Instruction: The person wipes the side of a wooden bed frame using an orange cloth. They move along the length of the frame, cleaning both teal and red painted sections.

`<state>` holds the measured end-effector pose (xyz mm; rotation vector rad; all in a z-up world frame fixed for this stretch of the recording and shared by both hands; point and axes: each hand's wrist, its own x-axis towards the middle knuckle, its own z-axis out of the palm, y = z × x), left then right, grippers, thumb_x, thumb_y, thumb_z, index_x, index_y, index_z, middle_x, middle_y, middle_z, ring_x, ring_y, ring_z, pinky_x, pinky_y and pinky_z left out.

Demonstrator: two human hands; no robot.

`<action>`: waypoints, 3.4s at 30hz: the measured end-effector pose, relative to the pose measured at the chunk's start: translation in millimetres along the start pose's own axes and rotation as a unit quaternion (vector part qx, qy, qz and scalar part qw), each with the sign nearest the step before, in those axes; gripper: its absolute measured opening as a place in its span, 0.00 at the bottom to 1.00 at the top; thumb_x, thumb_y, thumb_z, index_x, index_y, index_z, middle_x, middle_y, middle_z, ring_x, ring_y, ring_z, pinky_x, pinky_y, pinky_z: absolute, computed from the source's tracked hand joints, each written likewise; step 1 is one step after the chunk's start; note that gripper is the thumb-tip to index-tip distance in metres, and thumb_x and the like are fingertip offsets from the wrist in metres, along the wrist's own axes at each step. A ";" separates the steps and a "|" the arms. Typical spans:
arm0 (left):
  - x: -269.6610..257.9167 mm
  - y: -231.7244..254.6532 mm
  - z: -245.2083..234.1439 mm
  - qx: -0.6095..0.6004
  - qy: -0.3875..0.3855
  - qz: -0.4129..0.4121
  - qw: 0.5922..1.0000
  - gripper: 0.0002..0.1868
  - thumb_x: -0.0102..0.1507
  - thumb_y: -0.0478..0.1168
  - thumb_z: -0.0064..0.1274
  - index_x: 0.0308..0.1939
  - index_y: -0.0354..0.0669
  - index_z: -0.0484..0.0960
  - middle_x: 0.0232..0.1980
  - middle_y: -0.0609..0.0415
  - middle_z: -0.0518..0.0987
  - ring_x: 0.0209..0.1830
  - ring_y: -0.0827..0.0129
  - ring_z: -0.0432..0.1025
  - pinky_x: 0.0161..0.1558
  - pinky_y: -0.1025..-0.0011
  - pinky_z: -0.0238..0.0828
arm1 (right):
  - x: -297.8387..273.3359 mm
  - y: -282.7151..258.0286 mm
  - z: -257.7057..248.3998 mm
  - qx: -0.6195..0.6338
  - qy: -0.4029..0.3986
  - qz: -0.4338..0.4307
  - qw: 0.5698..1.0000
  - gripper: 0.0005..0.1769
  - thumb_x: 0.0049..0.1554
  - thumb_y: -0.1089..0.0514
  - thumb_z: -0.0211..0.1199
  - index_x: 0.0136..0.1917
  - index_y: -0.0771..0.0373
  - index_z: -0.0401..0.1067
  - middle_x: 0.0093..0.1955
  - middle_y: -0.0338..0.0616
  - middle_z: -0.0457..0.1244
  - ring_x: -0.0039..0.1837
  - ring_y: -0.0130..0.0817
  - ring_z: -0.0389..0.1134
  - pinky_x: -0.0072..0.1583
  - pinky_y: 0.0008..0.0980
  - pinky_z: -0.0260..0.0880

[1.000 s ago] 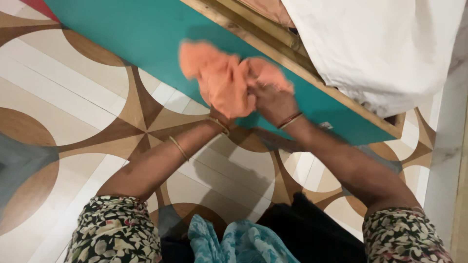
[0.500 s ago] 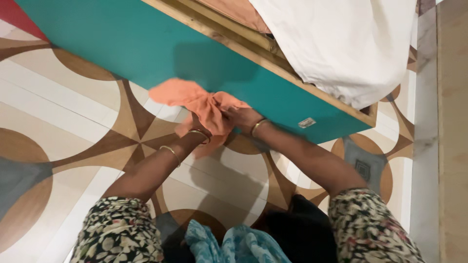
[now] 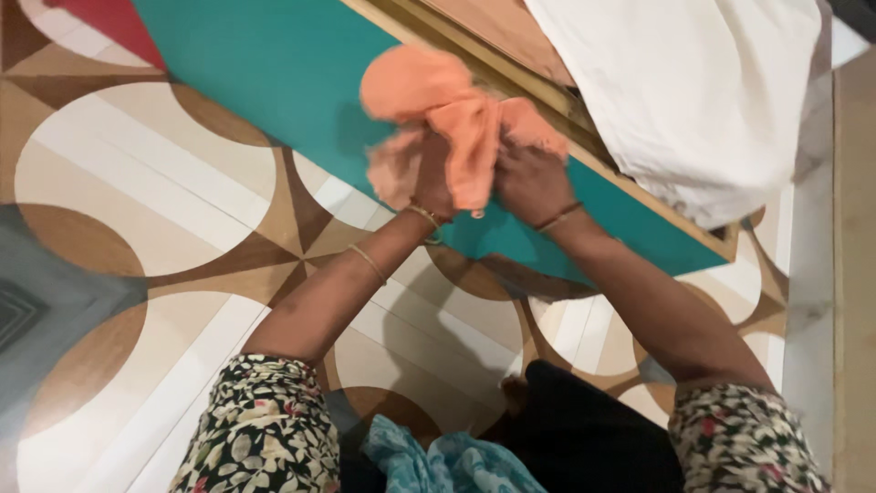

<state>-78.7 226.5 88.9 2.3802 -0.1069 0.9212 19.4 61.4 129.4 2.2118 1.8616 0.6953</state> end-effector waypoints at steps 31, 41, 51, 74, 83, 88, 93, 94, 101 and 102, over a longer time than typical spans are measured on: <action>-13.0 -17.9 -45.6 0.086 -0.017 0.056 0.995 0.26 0.56 0.46 0.56 0.56 0.39 0.80 0.57 0.41 0.78 0.63 0.44 0.69 0.66 0.46 0.56 | 7.7 -49.1 58.9 0.119 0.130 0.135 0.975 0.15 0.55 0.59 0.65 0.56 0.57 0.76 0.54 0.47 0.70 0.42 0.45 0.72 0.43 0.46 0.70; -34.4 -35.3 -21.3 0.177 -0.095 -0.044 0.979 0.32 0.54 0.46 0.51 0.61 0.36 0.80 0.57 0.35 0.79 0.62 0.43 0.69 0.66 0.45 0.52 | 25.8 -67.4 84.7 0.120 0.196 0.155 0.961 0.19 0.56 0.54 0.66 0.61 0.56 0.77 0.50 0.46 0.71 0.41 0.46 0.72 0.39 0.53 0.66; -44.9 -41.2 -1.2 0.152 -0.026 -0.029 0.988 0.29 0.58 0.48 0.51 0.62 0.41 0.78 0.60 0.41 0.77 0.65 0.48 0.68 0.66 0.49 0.55 | 28.5 -90.6 114.0 0.215 0.209 0.116 0.947 0.13 0.57 0.56 0.65 0.57 0.54 0.78 0.50 0.39 0.72 0.43 0.40 0.72 0.41 0.45 0.69; 11.0 -87.3 -27.9 0.173 -0.173 0.054 0.968 0.24 0.66 0.51 0.49 0.66 0.52 0.74 0.68 0.55 0.74 0.71 0.61 0.65 0.68 0.57 0.62 | 41.9 -66.4 60.3 0.267 0.194 0.140 0.934 0.08 0.54 0.56 0.68 0.49 0.56 0.78 0.47 0.41 0.70 0.48 0.41 0.70 0.47 0.41 0.68; 38.3 -146.4 -78.8 0.118 -0.082 0.112 0.983 0.24 0.67 0.50 0.49 0.66 0.50 0.74 0.68 0.52 0.74 0.71 0.57 0.65 0.68 0.56 0.62 | 100.4 -60.4 22.7 0.410 0.152 0.141 0.888 0.09 0.59 0.57 0.64 0.54 0.59 0.75 0.54 0.39 0.68 0.56 0.41 0.70 0.53 0.40 0.70; 15.1 -205.5 -73.0 0.054 -0.049 0.084 0.994 0.24 0.68 0.48 0.49 0.67 0.48 0.74 0.68 0.50 0.74 0.71 0.54 0.66 0.69 0.55 0.62 | 130.3 -57.0 43.5 0.164 0.041 0.055 0.984 0.15 0.60 0.59 0.59 0.60 0.58 0.74 0.60 0.41 0.68 0.55 0.41 0.70 0.51 0.43 0.70; -29.3 -291.1 -80.8 0.029 -0.092 0.042 0.994 0.24 0.68 0.47 0.48 0.68 0.46 0.74 0.69 0.48 0.74 0.70 0.52 0.66 0.69 0.54 0.61 | 167.9 -70.9 98.3 0.053 -0.085 -0.018 0.995 0.27 0.59 0.55 0.56 0.72 0.55 0.66 0.55 0.38 0.69 0.54 0.35 0.70 0.56 0.49 0.72; -38.1 -304.6 -79.6 0.040 -0.096 0.047 0.993 0.25 0.68 0.46 0.48 0.68 0.46 0.74 0.69 0.47 0.74 0.70 0.51 0.66 0.69 0.54 0.61 | 178.7 -77.9 112.7 0.051 -0.081 -0.021 0.995 0.30 0.59 0.55 0.56 0.75 0.54 0.64 0.56 0.38 0.68 0.55 0.35 0.70 0.58 0.48 0.72; -103.2 -373.8 -43.5 0.154 -0.233 0.019 0.960 0.26 0.66 0.56 0.49 0.65 0.51 0.76 0.65 0.49 0.77 0.67 0.52 0.68 0.66 0.52 0.63 | 189.4 -140.6 216.5 -0.039 -0.058 0.051 0.996 0.31 0.61 0.50 0.55 0.77 0.47 0.61 0.64 0.41 0.67 0.58 0.39 0.70 0.55 0.44 0.71; -112.1 -379.2 -37.8 0.171 -0.286 -0.004 0.943 0.25 0.68 0.57 0.47 0.66 0.54 0.76 0.66 0.51 0.77 0.68 0.54 0.69 0.68 0.52 0.63 | 186.6 -144.4 228.7 -0.040 -0.040 0.045 0.997 0.30 0.61 0.50 0.55 0.76 0.47 0.61 0.65 0.40 0.67 0.59 0.38 0.70 0.56 0.43 0.71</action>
